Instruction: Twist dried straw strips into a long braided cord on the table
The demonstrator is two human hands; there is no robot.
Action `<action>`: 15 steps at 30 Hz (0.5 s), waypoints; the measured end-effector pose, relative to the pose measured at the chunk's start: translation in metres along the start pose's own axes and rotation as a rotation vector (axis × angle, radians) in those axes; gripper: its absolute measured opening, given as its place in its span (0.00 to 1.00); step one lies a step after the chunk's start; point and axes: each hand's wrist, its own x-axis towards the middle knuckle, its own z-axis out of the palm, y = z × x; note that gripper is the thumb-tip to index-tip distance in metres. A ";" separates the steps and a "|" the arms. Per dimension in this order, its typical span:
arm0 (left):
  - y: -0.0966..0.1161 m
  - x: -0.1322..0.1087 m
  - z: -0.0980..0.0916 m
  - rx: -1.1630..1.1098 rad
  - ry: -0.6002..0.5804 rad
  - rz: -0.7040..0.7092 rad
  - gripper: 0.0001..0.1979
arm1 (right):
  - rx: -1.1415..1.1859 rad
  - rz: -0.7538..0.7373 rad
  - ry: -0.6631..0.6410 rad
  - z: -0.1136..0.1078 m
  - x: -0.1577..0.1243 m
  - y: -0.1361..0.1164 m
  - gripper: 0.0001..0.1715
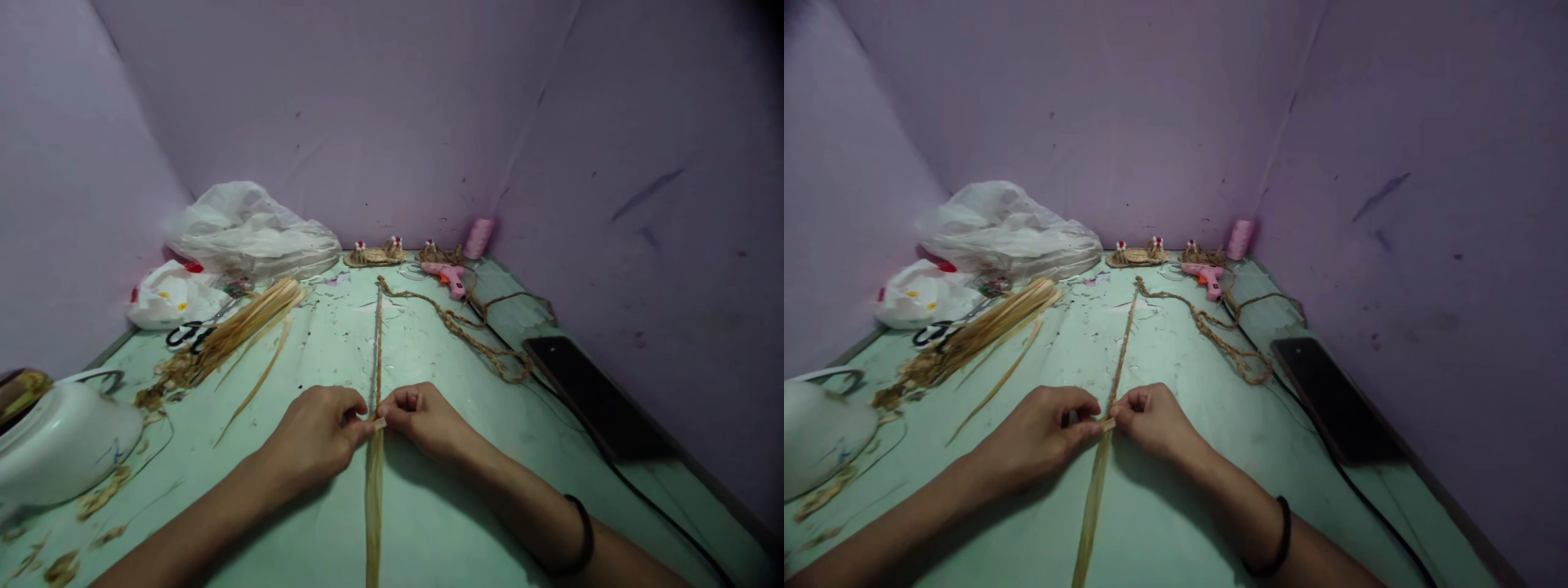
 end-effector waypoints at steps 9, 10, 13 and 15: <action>0.000 -0.001 -0.001 0.071 0.147 0.014 0.11 | 0.010 -0.039 -0.030 0.001 0.003 0.006 0.09; 0.000 0.000 -0.001 0.070 0.142 0.001 0.11 | 0.011 -0.040 -0.028 0.001 0.003 0.007 0.09; -0.002 0.003 0.003 0.017 0.089 -0.030 0.11 | 0.016 -0.032 -0.024 0.001 0.003 0.006 0.09; -0.002 0.004 0.006 -0.023 0.074 -0.063 0.11 | 0.005 -0.024 -0.022 0.000 0.003 0.004 0.09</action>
